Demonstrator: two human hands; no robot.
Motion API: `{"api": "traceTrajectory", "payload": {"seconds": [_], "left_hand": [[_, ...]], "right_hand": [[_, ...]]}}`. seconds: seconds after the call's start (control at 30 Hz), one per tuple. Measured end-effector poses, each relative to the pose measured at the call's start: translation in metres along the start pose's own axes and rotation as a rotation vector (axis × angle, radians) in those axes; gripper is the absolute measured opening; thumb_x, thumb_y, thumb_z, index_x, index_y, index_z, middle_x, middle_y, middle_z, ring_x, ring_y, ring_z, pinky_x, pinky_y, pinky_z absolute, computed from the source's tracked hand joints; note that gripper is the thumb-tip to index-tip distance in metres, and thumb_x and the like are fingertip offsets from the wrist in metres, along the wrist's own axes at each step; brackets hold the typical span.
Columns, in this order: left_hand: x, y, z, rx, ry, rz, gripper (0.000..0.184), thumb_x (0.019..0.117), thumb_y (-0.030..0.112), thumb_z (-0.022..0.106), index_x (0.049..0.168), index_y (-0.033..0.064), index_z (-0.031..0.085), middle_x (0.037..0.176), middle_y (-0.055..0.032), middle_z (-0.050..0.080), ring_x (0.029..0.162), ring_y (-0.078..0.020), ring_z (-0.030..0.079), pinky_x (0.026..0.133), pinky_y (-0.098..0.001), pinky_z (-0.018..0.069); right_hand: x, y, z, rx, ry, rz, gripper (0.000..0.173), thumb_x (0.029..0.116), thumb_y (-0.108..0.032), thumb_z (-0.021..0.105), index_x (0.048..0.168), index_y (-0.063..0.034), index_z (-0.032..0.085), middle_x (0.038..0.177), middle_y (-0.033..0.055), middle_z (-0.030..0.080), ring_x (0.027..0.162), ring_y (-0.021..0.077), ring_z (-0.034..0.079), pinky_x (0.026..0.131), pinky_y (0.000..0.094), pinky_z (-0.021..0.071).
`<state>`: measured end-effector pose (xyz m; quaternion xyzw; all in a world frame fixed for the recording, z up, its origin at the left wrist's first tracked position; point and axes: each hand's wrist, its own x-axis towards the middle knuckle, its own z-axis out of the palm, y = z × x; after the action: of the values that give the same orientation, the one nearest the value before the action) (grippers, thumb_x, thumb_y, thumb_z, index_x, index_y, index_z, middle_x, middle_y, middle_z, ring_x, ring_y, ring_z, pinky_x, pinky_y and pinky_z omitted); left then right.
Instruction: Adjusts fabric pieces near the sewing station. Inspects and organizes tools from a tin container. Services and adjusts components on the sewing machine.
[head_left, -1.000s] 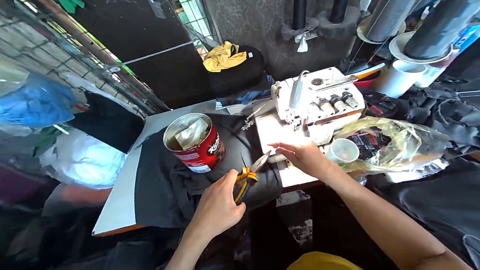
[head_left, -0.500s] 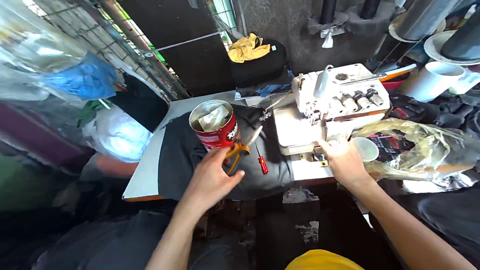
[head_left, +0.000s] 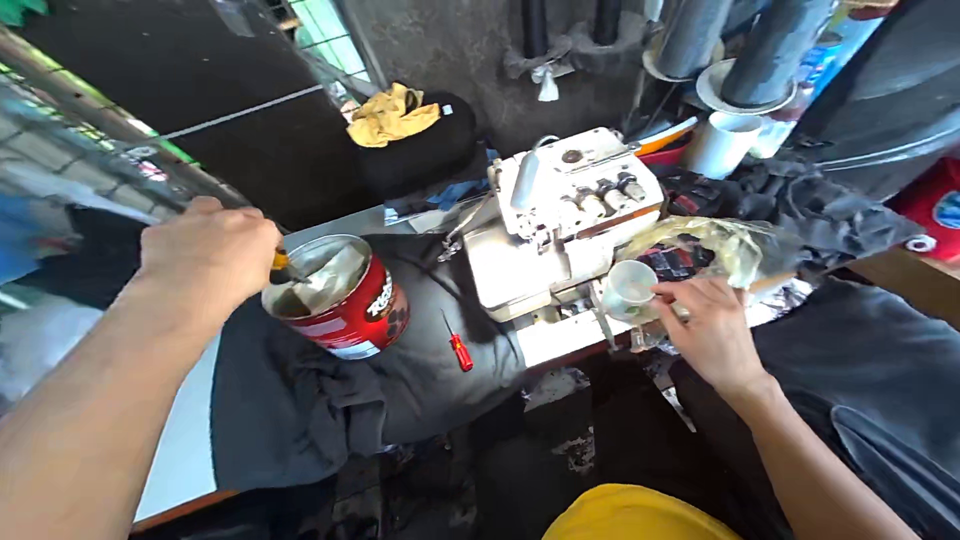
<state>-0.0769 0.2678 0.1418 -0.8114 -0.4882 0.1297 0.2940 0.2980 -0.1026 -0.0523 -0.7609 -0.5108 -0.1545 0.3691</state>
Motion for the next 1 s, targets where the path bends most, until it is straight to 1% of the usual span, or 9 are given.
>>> {"api": "traceTrajectory", "payload": {"seconds": [0.07, 0.2, 0.27, 0.37, 0.57, 0.7, 0.77, 0.87, 1.0], "left_hand": [[0.011, 0.005, 0.033, -0.060, 0.150, 0.098, 0.022, 0.0665, -0.005, 0.088, 0.082, 0.0040, 0.075, 0.099, -0.0181, 0.071, 0.113, -0.0479, 0.061, 0.072, -0.0661, 0.0544], [0.000, 0.057, -0.001, -0.007, -0.329, 0.061, 0.018, 0.0936, 0.002, 0.069, 0.111, -0.0022, 0.071, 0.130, -0.0227, 0.062, 0.129, -0.0451, 0.054, 0.096, -0.0601, 0.0512], [0.007, 0.051, 0.060, -0.104, -0.103, 0.215, 0.013, 0.0794, -0.001, 0.080, 0.091, -0.0039, 0.074, 0.111, -0.0257, 0.068, 0.110, -0.0503, 0.061, 0.082, -0.0651, 0.0537], [0.022, 0.058, 0.079, -0.156, -0.269, 0.211, 0.016, 0.0820, -0.004, 0.079, 0.097, -0.0028, 0.074, 0.135, -0.0186, 0.063, 0.130, -0.0456, 0.052, 0.099, -0.0642, 0.0481], [0.032, 0.031, 0.048, -0.588, -0.200, 0.174, 0.092, 0.0598, -0.010, 0.092, 0.143, -0.0020, 0.055, 0.148, -0.0365, 0.040, 0.134, -0.0600, 0.039, 0.107, -0.0723, 0.0368], [-0.021, 0.028, -0.013, -0.728, 0.147, 0.162, 0.059, 0.0894, 0.004, 0.076, 0.143, -0.0024, 0.053, 0.142, -0.0356, 0.049, 0.133, -0.0558, 0.045, 0.110, -0.0693, 0.0357], [-0.060, 0.060, -0.012, -0.902, 0.426, 0.260, 0.051, 0.0933, 0.014, 0.065, 0.141, -0.0005, 0.055, 0.137, -0.0274, 0.056, 0.124, -0.0442, 0.057, 0.100, -0.0621, 0.0483], [-0.134, 0.163, -0.012, -1.326, 0.309, 0.420, 0.074, 0.0886, 0.049, 0.074, 0.146, 0.0084, 0.050, 0.148, -0.0131, 0.053, 0.125, -0.0216, 0.061, 0.095, -0.0411, 0.0579], [-0.171, 0.292, -0.007, -1.682, 0.242, 0.481, 0.111, 0.0687, 0.043, 0.091, 0.149, -0.0121, 0.038, 0.146, -0.0256, 0.051, 0.134, -0.0219, 0.055, 0.110, -0.0355, 0.0486]], "right_hand": [[0.002, 0.015, -0.013, 0.011, 0.004, 0.036, 0.022, 0.0939, -0.018, 0.066, 0.110, -0.0057, 0.076, 0.100, 0.0167, 0.073, 0.099, 0.0425, 0.067, 0.085, 0.0638, 0.0481], [0.008, 0.020, -0.018, 0.056, -0.009, 0.063, 0.026, 0.0905, -0.016, 0.071, 0.113, -0.0044, 0.075, 0.108, 0.0205, 0.070, 0.102, 0.0418, 0.066, 0.089, 0.0584, 0.0524], [0.011, 0.019, -0.013, 0.067, -0.047, 0.069, 0.026, 0.0905, -0.015, 0.073, 0.114, -0.0049, 0.075, 0.109, 0.0205, 0.070, 0.105, 0.0421, 0.066, 0.092, 0.0585, 0.0523], [0.021, 0.014, -0.002, 0.102, -0.129, 0.112, 0.040, 0.0892, -0.021, 0.077, 0.125, -0.0043, 0.070, 0.116, 0.0247, 0.066, 0.111, 0.0455, 0.063, 0.095, 0.0602, 0.0507], [0.048, 0.004, 0.023, 0.108, -0.542, 0.226, 0.089, 0.0822, -0.043, 0.085, 0.155, -0.0110, 0.044, 0.148, 0.0248, 0.049, 0.134, 0.0450, 0.049, 0.109, 0.0591, 0.0425], [0.046, -0.001, 0.028, 0.110, -0.392, 0.206, 0.071, 0.0806, -0.033, 0.083, 0.143, -0.0106, 0.058, 0.136, 0.0222, 0.061, 0.125, 0.0416, 0.058, 0.102, 0.0570, 0.0497], [0.039, -0.004, 0.023, 0.142, -0.187, 0.127, 0.069, 0.0790, -0.034, 0.083, 0.139, -0.0079, 0.062, 0.128, 0.0243, 0.064, 0.114, 0.0420, 0.065, 0.092, 0.0583, 0.0552], [0.028, -0.028, 0.014, 0.279, -0.137, -0.034, 0.063, 0.0866, -0.041, 0.075, 0.138, -0.0050, 0.064, 0.128, 0.0215, 0.062, 0.108, 0.0314, 0.066, 0.088, 0.0478, 0.0581], [0.005, -0.079, 0.021, 0.503, -0.264, -0.180, 0.050, 0.0948, -0.045, 0.066, 0.134, -0.0143, 0.068, 0.124, 0.0197, 0.063, 0.107, 0.0272, 0.065, 0.089, 0.0420, 0.0573]]}}
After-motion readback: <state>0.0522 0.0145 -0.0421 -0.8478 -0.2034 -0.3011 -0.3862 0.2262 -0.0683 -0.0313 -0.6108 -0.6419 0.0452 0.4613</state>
